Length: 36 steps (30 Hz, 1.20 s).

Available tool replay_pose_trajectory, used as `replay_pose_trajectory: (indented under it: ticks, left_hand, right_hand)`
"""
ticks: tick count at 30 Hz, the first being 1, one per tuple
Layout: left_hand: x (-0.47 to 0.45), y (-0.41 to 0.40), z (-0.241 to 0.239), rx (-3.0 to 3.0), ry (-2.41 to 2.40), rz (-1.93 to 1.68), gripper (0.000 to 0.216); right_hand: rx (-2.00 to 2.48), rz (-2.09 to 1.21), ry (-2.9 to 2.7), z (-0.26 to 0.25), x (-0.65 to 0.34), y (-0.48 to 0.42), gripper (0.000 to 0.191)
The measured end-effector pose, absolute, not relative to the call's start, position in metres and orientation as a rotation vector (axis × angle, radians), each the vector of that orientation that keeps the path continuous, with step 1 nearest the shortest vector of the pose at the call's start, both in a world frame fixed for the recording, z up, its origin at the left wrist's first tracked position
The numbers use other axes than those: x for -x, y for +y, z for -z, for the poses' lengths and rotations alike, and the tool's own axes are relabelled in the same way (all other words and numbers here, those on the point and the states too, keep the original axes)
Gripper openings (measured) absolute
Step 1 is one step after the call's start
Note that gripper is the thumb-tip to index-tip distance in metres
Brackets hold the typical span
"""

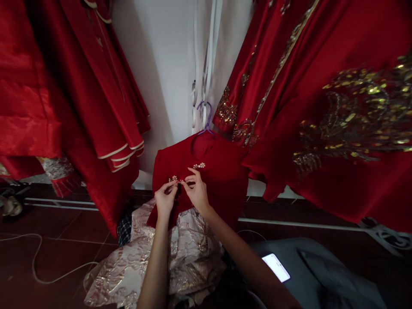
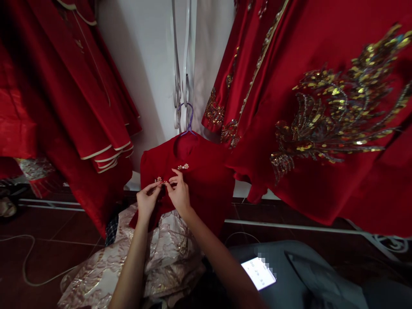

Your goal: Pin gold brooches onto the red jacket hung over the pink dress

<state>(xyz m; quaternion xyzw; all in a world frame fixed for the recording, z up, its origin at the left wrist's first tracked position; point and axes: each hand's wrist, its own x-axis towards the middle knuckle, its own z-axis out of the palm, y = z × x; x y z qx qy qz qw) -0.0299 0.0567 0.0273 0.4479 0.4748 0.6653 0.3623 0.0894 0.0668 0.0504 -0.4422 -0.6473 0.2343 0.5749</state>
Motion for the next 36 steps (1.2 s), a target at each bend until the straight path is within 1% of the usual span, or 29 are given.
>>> replay_pose_trajectory:
  ticks: [8, 10, 12, 13, 15, 17, 19, 22, 24, 25, 29, 33, 36]
  left_hand:
    - [0.033, 0.060, -0.025, -1.282, 1.192, -1.687, 0.023]
    - [0.032, 0.062, -0.024, -1.334, 1.154, -1.665, 0.021]
    - [0.033, 0.063, -0.020, -1.353, 1.123, -1.659, 0.026]
    - [0.036, 0.063, -0.017, -1.355, 1.126, -1.657, 0.031]
    - [0.045, 0.061, -0.013, -1.377, 1.166, -1.617, 0.039]
    - [0.058, 0.055, -0.012, -1.468, 1.191, -1.470, 0.040]
    - [0.070, 0.046, -0.013, -1.598, 1.156, -1.247, 0.035]
    - [0.078, 0.035, -0.018, -1.771, 1.083, -0.988, 0.032]
    - [0.073, 0.032, -0.022, -1.842, 1.103, -0.925, 0.029]
    - [0.069, 0.031, -0.024, -1.870, 1.135, -0.918, 0.026]
    - [0.051, 0.031, -0.040, -1.969, 1.353, -1.050, 0.014]
    - [0.032, 0.024, -0.054, -1.972, 1.573, -1.308, 0.010]
    - [0.009, 0.012, -0.041, -1.835, 1.587, -1.499, 0.009]
  right_hand:
    - [1.051, -0.520, -1.495, -0.044, -0.085, 0.068, 0.044]
    - [1.047, -0.540, -1.500, -0.045, -0.087, 0.068, 0.045]
    - [1.032, -0.585, -1.524, -0.051, -0.091, 0.065, 0.045]
    - [1.023, -0.611, -1.543, -0.054, -0.095, 0.063, 0.041]
    - [1.022, -0.656, -1.588, -0.060, -0.106, 0.054, 0.029]
    - [1.057, -0.687, -1.636, -0.063, -0.121, 0.044, 0.019]
    - [1.125, -0.702, -1.670, -0.060, -0.137, 0.032, 0.018]
    - [1.259, -0.641, -1.743, -0.045, -0.154, 0.019, 0.026]
    - [1.343, -0.582, -1.817, -0.033, -0.160, 0.013, 0.029]
    - [1.375, -0.569, -1.852, -0.029, -0.161, 0.011, 0.027]
    - [1.428, -0.540, -1.954, -0.023, -0.159, 0.007, 0.012]
    - [1.359, -0.456, -1.965, -0.032, -0.157, 0.004, 0.011]
    - [1.330, -0.507, -1.872, -0.035, -0.161, 0.003, 0.008]
